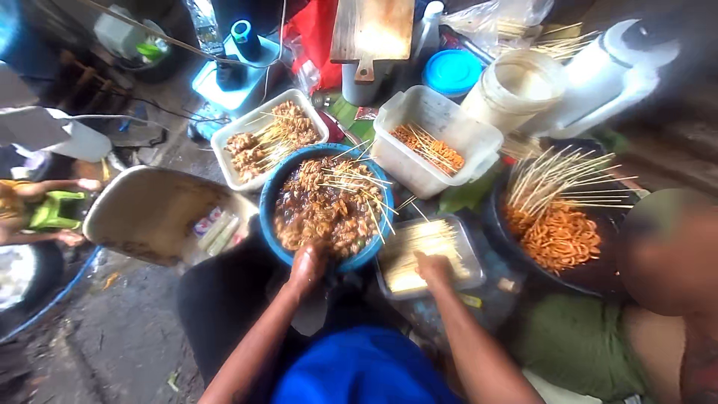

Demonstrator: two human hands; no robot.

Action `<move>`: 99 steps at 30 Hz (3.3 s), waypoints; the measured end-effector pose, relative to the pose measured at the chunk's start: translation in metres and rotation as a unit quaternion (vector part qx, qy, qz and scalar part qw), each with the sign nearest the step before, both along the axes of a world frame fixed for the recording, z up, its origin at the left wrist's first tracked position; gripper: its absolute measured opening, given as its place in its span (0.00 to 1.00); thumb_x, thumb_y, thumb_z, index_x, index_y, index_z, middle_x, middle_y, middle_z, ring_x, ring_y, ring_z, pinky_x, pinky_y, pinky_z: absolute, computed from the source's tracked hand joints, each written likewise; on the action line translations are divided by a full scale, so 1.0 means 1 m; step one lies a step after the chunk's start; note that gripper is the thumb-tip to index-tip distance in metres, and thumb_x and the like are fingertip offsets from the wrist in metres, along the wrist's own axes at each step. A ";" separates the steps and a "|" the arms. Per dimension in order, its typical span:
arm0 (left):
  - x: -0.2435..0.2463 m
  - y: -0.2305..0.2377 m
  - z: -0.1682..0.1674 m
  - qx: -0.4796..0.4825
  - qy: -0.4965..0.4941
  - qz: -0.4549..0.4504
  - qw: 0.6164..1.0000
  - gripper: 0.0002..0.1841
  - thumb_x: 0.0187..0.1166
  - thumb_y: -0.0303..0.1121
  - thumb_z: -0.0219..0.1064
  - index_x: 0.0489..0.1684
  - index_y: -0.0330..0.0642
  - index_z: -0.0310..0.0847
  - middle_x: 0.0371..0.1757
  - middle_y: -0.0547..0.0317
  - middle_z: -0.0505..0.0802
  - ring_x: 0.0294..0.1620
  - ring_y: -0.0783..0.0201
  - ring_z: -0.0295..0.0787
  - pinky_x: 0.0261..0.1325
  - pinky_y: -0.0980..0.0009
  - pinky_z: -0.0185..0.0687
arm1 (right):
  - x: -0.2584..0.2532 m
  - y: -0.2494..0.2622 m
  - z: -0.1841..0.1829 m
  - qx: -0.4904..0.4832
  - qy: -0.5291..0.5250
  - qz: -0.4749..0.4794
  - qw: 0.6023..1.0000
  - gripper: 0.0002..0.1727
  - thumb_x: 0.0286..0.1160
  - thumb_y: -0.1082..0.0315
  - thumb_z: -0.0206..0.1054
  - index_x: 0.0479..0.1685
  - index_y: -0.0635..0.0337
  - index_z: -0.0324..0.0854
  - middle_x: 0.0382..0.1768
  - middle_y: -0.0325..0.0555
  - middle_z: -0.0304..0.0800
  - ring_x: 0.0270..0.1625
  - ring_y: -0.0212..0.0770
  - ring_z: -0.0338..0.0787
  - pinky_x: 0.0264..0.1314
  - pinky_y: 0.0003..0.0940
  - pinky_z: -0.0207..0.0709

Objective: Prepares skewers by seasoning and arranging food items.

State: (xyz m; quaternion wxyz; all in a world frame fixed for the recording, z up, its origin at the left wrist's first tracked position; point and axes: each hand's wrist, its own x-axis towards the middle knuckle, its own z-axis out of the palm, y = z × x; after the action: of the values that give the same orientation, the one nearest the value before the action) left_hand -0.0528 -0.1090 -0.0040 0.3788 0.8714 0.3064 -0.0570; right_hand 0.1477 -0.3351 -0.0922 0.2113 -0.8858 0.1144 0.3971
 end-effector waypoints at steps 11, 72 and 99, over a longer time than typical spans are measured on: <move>-0.013 0.016 -0.045 0.121 -0.035 0.181 0.975 0.07 0.77 0.23 0.69 0.45 0.31 0.89 0.54 0.36 0.92 0.57 0.38 0.90 0.62 0.39 0.83 | 0.000 0.005 0.041 0.143 0.101 -0.256 0.951 0.10 0.86 0.67 0.60 0.33 0.59 0.76 0.17 0.35 0.72 0.11 0.25 0.61 0.12 0.19 0.52; 0.031 0.100 0.004 -0.470 -0.087 0.221 0.850 0.11 0.87 0.19 0.51 0.57 0.30 0.77 0.35 0.56 0.86 0.27 0.69 0.81 0.34 0.74 0.80 | -0.152 0.148 0.155 0.120 -0.132 0.220 0.959 0.21 0.92 0.68 0.52 0.76 0.52 0.83 0.61 0.58 0.93 0.67 0.59 0.90 0.74 0.58 0.76; 0.011 0.072 0.001 -0.071 -0.099 -0.006 0.993 0.13 0.85 0.25 0.58 0.52 0.29 0.90 0.47 0.34 0.94 0.54 0.38 0.92 0.64 0.38 0.80 | -0.161 0.204 0.113 0.246 -0.171 0.083 0.950 0.19 0.91 0.71 0.52 0.61 0.66 0.89 0.55 0.64 0.93 0.65 0.61 0.90 0.73 0.59 0.77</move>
State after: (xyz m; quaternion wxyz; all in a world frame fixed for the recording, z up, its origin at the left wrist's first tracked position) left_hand -0.0422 -0.0372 -0.0026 0.4679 0.8454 0.2576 0.0054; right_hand -0.0132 -0.1313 0.0212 0.4054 -0.8672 -0.0987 0.2719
